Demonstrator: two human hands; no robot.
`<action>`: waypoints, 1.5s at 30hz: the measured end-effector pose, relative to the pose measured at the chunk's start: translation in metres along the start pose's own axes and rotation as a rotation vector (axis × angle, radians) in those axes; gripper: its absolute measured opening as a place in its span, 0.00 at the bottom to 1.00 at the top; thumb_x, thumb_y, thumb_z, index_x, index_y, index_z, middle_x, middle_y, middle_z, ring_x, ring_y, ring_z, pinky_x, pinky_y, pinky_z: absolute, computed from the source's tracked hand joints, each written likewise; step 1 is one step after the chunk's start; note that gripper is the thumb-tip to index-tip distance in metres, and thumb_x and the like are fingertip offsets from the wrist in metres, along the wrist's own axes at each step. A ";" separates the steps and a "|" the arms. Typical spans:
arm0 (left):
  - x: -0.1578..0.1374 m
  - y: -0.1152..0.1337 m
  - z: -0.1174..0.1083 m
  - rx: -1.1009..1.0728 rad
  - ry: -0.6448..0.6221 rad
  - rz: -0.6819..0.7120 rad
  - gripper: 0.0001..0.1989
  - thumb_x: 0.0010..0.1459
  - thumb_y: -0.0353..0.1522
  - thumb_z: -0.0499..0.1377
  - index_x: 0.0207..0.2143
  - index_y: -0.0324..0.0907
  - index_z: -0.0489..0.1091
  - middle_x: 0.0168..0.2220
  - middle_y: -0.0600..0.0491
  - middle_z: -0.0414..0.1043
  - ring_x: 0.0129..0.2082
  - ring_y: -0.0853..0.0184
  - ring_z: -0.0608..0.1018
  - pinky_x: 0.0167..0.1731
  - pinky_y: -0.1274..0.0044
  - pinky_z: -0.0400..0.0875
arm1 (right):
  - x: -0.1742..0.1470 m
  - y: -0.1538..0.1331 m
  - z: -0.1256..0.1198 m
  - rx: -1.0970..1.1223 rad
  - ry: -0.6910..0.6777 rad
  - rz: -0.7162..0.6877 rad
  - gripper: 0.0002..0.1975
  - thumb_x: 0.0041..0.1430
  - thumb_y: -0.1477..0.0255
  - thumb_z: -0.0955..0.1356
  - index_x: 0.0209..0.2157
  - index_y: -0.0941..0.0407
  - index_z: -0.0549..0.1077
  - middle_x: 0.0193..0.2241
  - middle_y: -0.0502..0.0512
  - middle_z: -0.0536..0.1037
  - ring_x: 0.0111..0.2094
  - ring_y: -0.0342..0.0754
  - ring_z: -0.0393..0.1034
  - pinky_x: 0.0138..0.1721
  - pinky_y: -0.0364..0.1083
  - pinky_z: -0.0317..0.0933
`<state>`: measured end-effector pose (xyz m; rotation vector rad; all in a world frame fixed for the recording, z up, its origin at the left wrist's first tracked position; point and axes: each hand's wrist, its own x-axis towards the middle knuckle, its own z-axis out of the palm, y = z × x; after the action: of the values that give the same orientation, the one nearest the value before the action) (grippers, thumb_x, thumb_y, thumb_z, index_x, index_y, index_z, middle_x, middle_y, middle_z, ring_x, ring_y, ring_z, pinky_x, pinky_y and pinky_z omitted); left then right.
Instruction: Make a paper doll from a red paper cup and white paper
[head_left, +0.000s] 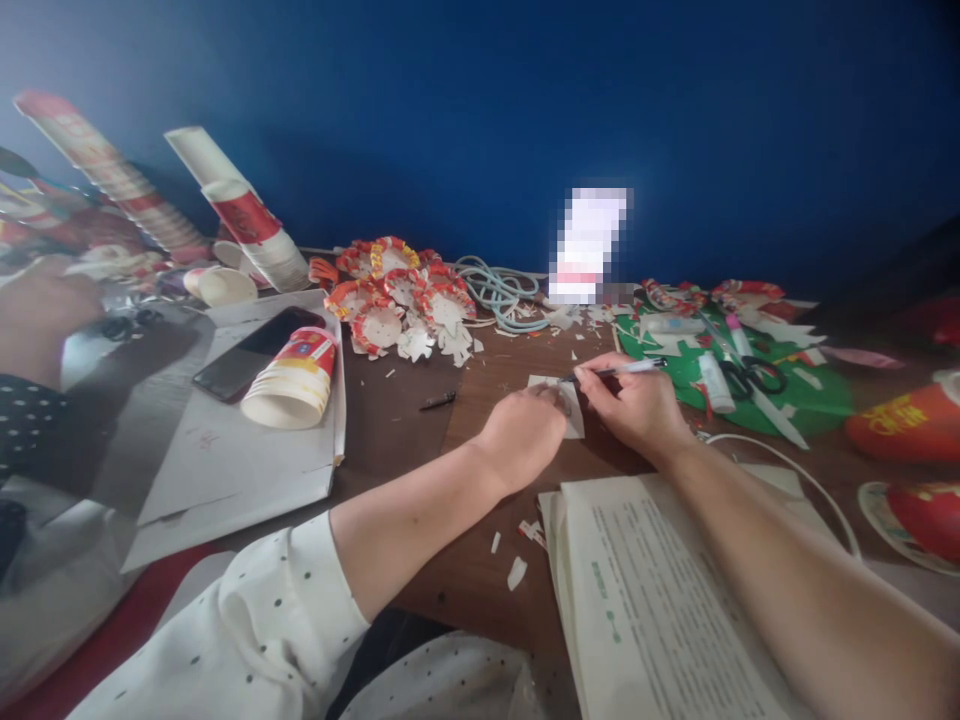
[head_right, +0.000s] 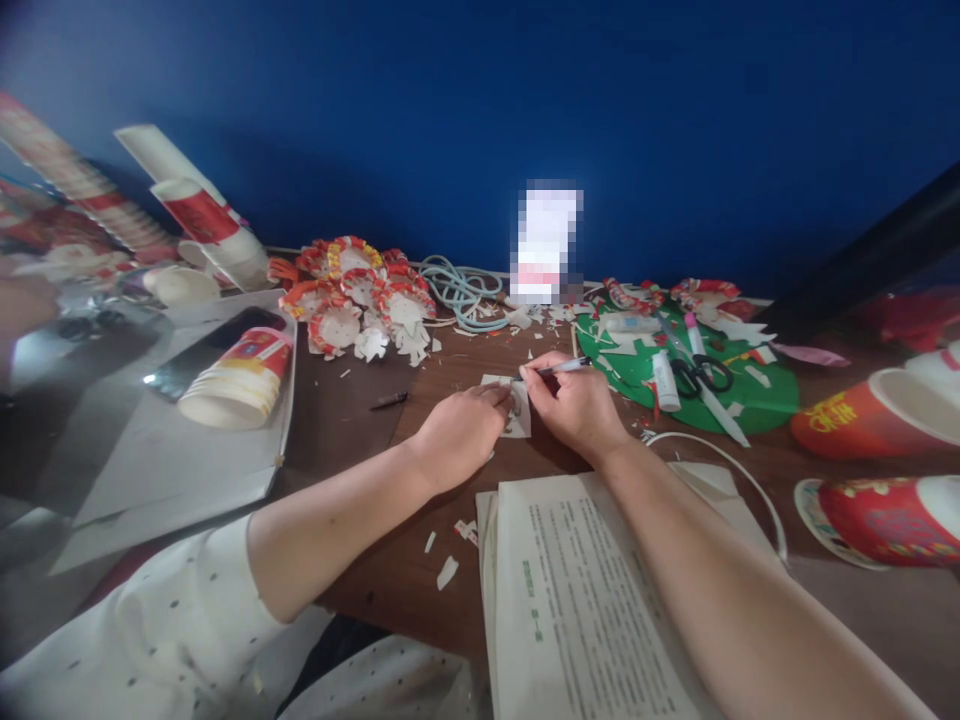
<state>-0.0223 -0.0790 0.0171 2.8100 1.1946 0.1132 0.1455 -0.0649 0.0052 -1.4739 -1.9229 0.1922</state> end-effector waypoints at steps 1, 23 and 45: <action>0.000 0.000 0.000 0.001 -0.003 -0.002 0.14 0.59 0.23 0.49 0.43 0.32 0.70 0.47 0.40 0.72 0.48 0.60 0.74 0.45 0.72 0.70 | 0.000 0.001 0.000 -0.001 0.010 -0.013 0.11 0.58 0.65 0.64 0.32 0.56 0.74 0.31 0.54 0.80 0.32 0.48 0.74 0.34 0.45 0.65; -0.007 0.006 0.005 0.128 0.124 -0.015 0.12 0.59 0.26 0.50 0.39 0.37 0.72 0.43 0.45 0.72 0.43 0.58 0.69 0.43 0.65 0.61 | 0.000 0.003 0.001 0.014 0.044 -0.073 0.09 0.58 0.67 0.65 0.31 0.56 0.74 0.29 0.54 0.79 0.30 0.47 0.74 0.33 0.44 0.64; -0.006 0.004 0.006 0.141 0.131 0.016 0.11 0.59 0.26 0.50 0.38 0.36 0.72 0.40 0.45 0.72 0.41 0.60 0.69 0.43 0.67 0.60 | 0.000 0.000 -0.002 -0.002 0.022 -0.068 0.10 0.58 0.67 0.65 0.29 0.56 0.74 0.29 0.54 0.79 0.31 0.48 0.74 0.33 0.44 0.64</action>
<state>-0.0227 -0.0861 0.0117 2.9763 1.2534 0.2254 0.1464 -0.0655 0.0067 -1.4042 -1.9526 0.1420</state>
